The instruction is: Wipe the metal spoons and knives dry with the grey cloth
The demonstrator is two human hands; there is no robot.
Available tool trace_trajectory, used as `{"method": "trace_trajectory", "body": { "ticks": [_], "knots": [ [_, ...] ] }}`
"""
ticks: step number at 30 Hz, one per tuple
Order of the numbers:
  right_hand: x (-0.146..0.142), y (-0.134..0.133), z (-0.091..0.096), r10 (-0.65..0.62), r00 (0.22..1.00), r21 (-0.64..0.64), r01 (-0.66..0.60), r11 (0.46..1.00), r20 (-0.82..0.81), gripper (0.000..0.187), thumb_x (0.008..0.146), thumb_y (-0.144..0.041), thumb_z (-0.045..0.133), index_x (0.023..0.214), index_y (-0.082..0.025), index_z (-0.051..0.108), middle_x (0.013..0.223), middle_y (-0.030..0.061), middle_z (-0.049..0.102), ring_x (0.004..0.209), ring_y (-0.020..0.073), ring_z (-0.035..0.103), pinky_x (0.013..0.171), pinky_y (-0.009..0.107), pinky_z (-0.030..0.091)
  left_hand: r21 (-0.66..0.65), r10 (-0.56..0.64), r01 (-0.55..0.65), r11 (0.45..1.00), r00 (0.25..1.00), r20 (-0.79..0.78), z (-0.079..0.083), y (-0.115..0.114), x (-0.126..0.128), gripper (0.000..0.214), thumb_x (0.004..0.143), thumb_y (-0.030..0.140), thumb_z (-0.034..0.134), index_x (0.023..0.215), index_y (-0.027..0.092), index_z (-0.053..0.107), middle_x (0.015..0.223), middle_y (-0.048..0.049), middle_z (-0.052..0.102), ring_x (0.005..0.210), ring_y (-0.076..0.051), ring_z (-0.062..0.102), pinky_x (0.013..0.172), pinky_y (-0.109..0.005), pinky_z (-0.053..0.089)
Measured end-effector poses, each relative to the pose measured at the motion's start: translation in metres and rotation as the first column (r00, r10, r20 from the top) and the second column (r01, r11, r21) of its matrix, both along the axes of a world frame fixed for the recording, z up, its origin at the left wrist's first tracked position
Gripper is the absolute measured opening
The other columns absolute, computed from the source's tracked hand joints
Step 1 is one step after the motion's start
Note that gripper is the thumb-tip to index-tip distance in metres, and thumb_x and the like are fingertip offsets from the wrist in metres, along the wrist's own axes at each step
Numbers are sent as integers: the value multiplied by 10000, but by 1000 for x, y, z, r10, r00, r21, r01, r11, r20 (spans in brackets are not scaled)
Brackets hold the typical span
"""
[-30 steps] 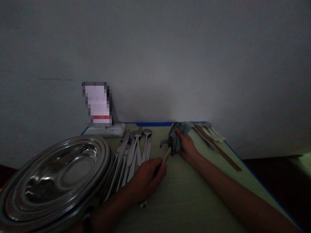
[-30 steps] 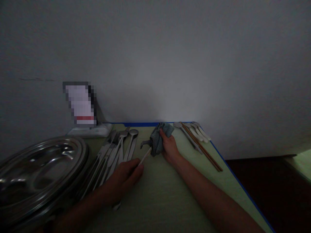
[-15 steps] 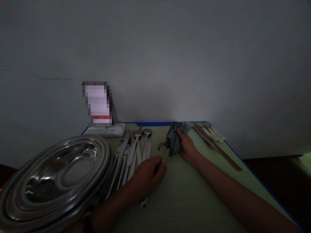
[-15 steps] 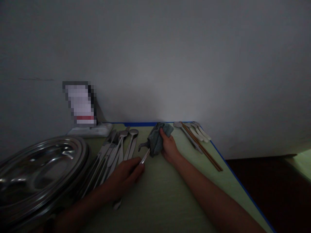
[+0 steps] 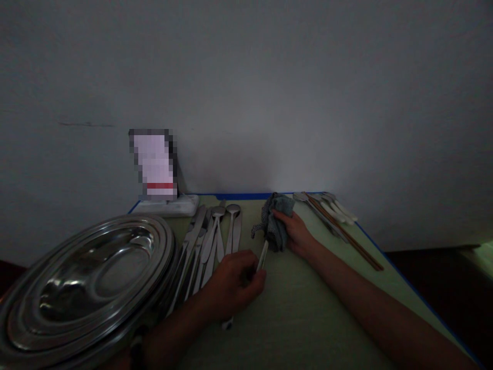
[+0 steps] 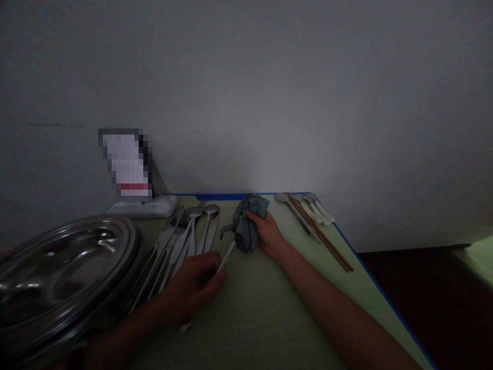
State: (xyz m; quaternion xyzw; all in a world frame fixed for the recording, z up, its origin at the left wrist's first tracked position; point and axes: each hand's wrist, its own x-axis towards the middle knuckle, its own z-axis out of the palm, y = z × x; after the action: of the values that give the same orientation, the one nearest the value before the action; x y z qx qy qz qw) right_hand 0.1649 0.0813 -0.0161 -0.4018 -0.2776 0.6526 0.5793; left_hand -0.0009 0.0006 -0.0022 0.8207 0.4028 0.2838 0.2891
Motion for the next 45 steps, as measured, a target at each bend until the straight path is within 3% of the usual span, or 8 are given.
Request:
{"method": "trace_trajectory", "body": {
  "ticks": [18, 31, 35, 40, 45],
  "knots": [
    [-1, 1, 0, 31, 999, 5, -31, 1000, 12, 119, 635, -204, 698, 703, -161, 611, 562, -25, 651, 460, 104, 571, 458, 212, 471, 13, -37, 38, 999, 997, -66, -1, -2, 2, 243, 793, 208, 476, 573, 179, 376, 587, 41, 418, 537, -89, 427, 517, -203, 298],
    [-4, 0, -2, 75, 997, 28, -76, 997, 32, 228, 604, -298, 729, 754, -176, 607, 593, -28, 649, 469, 115, 566, 469, 239, 469, 7, -51, 52, 999, 993, -107, -4, -1, 0, 238, 800, 213, 465, 579, 179, 384, 575, 45, 408, 536, -90, 417, 518, -205, 290],
    [-5, 1, -9, -18, 996, 115, 8, 993, 92, 278, 629, -404, 700, 763, -186, 593, 624, -30, 648, 532, 122, 578, 528, 243, 464, -10, -13, 12, 1000, 994, -110, -5, -2, 0, 220, 792, 236, 470, 592, 182, 395, 567, 48, 406, 534, -97, 418, 512, -210, 285],
    [-9, 2, -14, -165, 946, 202, 110, 973, 280, 392, 687, -553, 575, 777, -173, 607, 672, 5, 662, 684, 160, 605, 636, 255, 449, -60, 28, -30, 998, 999, -37, -3, -2, -1, 178, 804, 242, 429, 635, 184, 428, 578, 49, 411, 535, -103, 413, 499, -212, 285],
    [-19, 1, -4, -314, 776, 225, 226, 948, 547, 455, 716, -601, 489, 619, -167, 588, 597, 22, 617, 640, 165, 558, 575, 250, 392, -178, 132, -111, 978, 985, 114, 1, -1, 0, 237, 856, 317, 363, 688, 182, 461, 558, 51, 422, 521, -113, 421, 487, -214, 303]
  ]
}}
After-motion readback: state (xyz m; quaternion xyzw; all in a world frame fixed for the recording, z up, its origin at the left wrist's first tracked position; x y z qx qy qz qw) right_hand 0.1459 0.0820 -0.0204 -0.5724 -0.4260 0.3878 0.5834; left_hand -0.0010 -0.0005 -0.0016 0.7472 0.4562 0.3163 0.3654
